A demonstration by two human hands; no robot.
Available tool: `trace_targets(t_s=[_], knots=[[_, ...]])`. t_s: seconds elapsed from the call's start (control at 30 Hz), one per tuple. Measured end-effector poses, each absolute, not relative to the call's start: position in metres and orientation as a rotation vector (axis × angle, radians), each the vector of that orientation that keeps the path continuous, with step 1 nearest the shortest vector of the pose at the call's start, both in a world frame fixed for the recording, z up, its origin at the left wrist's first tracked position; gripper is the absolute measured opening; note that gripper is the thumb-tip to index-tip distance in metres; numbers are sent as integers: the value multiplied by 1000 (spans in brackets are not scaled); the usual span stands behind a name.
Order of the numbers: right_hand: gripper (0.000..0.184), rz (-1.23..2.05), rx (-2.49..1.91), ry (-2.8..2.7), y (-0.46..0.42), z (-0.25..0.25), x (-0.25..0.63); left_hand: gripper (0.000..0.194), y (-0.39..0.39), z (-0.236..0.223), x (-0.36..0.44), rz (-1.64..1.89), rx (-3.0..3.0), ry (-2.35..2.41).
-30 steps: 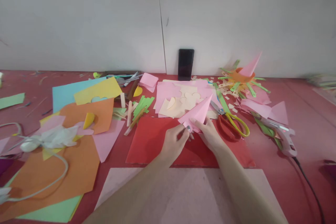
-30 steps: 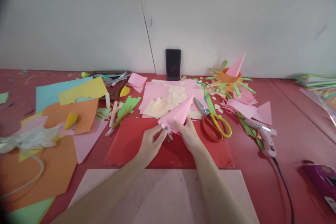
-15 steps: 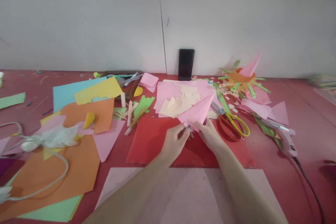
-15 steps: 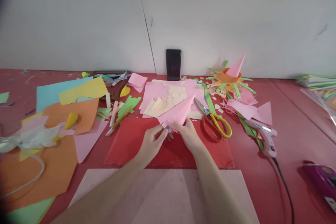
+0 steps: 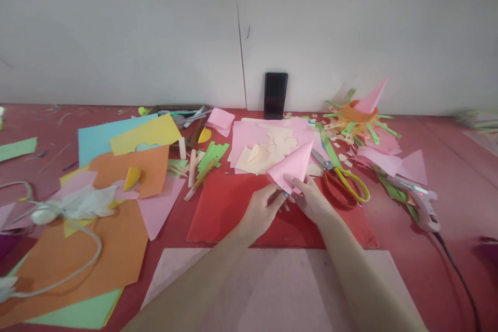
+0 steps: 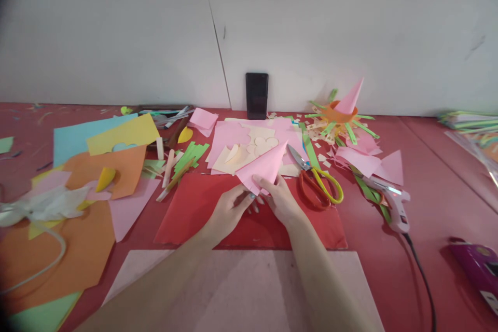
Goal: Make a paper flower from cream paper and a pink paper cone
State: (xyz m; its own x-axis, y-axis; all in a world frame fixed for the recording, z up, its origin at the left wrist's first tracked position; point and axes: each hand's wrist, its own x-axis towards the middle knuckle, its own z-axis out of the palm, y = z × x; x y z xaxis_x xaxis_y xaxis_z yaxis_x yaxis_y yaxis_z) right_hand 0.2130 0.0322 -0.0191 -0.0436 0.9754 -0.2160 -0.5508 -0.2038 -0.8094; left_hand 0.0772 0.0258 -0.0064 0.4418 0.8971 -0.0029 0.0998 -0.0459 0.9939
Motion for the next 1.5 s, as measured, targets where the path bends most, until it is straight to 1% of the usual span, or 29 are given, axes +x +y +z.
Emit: trace_targets(t_s=[0.27, 0.4, 0.6, 1.03, 1.17, 1.37, 1.5], knots=[[20, 1642, -858, -734, 31, -20, 211, 27, 29, -14, 77, 887, 1376, 910], [22, 1638, -871, -743, 30, -16, 209, 26, 29, -13, 78, 893, 1346, 919], [25, 1615, -894, -759, 30, -12, 206, 31, 30, -11, 78, 902, 1346, 962], [28, 1593, -906, -759, 28, -8, 205, 26, 29, -12, 78, 902, 1366, 971], [25, 1599, -911, -801, 28, -10, 205, 24, 29, -13, 77, 901, 1383, 988], [23, 1587, -901, -830, 28, -13, 206, 25, 27, -12, 76, 900, 1387, 996], [26, 1573, -928, -792, 28, -13, 205, 28, 28, -10, 76, 894, 1437, 1038]])
